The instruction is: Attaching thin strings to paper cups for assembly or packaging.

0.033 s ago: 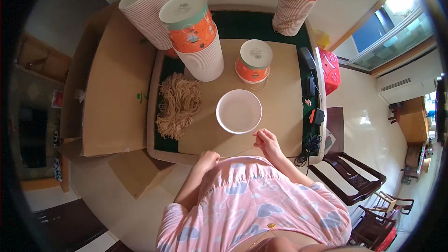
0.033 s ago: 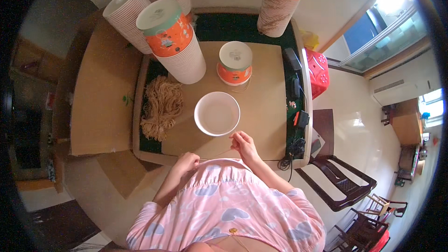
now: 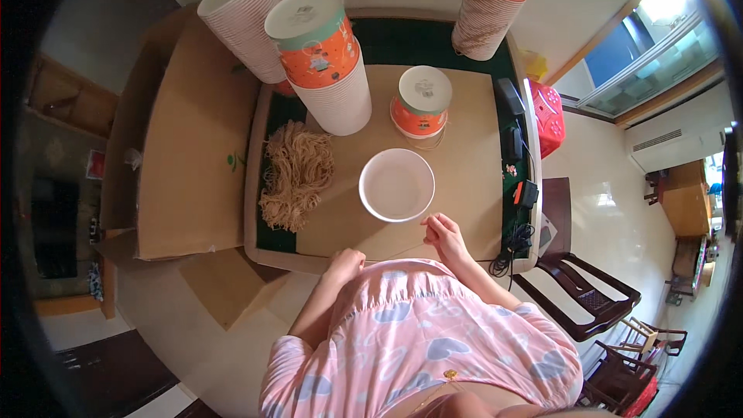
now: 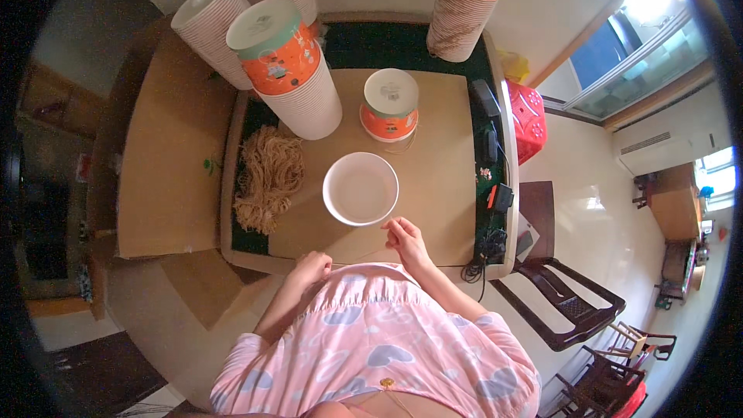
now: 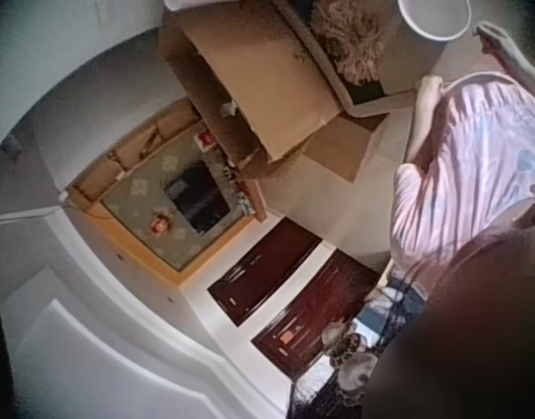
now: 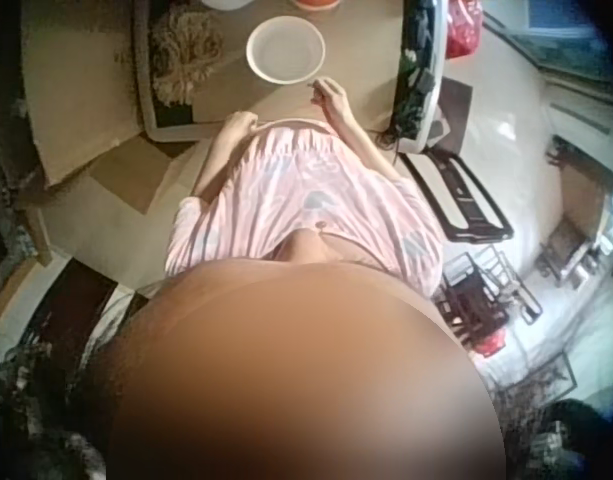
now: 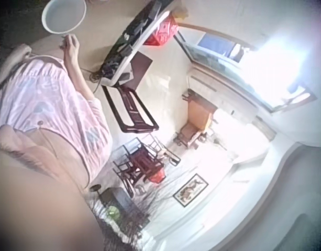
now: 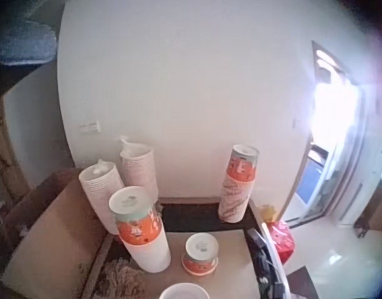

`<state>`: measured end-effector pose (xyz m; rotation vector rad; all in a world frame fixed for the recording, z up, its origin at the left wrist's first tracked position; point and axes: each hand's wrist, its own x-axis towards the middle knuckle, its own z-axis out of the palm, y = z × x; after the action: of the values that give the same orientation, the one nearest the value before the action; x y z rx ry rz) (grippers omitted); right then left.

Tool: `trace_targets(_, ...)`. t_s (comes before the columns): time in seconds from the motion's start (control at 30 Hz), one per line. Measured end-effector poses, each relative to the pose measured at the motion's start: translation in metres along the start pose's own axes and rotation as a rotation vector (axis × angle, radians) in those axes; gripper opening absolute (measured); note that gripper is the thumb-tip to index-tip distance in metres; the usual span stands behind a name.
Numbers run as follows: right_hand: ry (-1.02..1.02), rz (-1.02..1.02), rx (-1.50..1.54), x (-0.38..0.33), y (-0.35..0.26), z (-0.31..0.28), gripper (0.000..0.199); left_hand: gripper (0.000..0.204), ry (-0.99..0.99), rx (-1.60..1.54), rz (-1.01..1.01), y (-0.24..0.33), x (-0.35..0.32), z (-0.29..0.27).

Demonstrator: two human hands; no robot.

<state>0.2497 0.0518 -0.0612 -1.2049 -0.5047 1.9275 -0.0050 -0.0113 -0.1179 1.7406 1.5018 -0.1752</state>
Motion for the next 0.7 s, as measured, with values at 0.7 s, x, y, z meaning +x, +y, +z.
trace_targets(0.7, -0.095, -0.421, -0.517, 0.038, -0.024, 0.028, 0.007, 0.016, 0.496, -0.533, 0.21, 0.082, 0.044, -0.106)
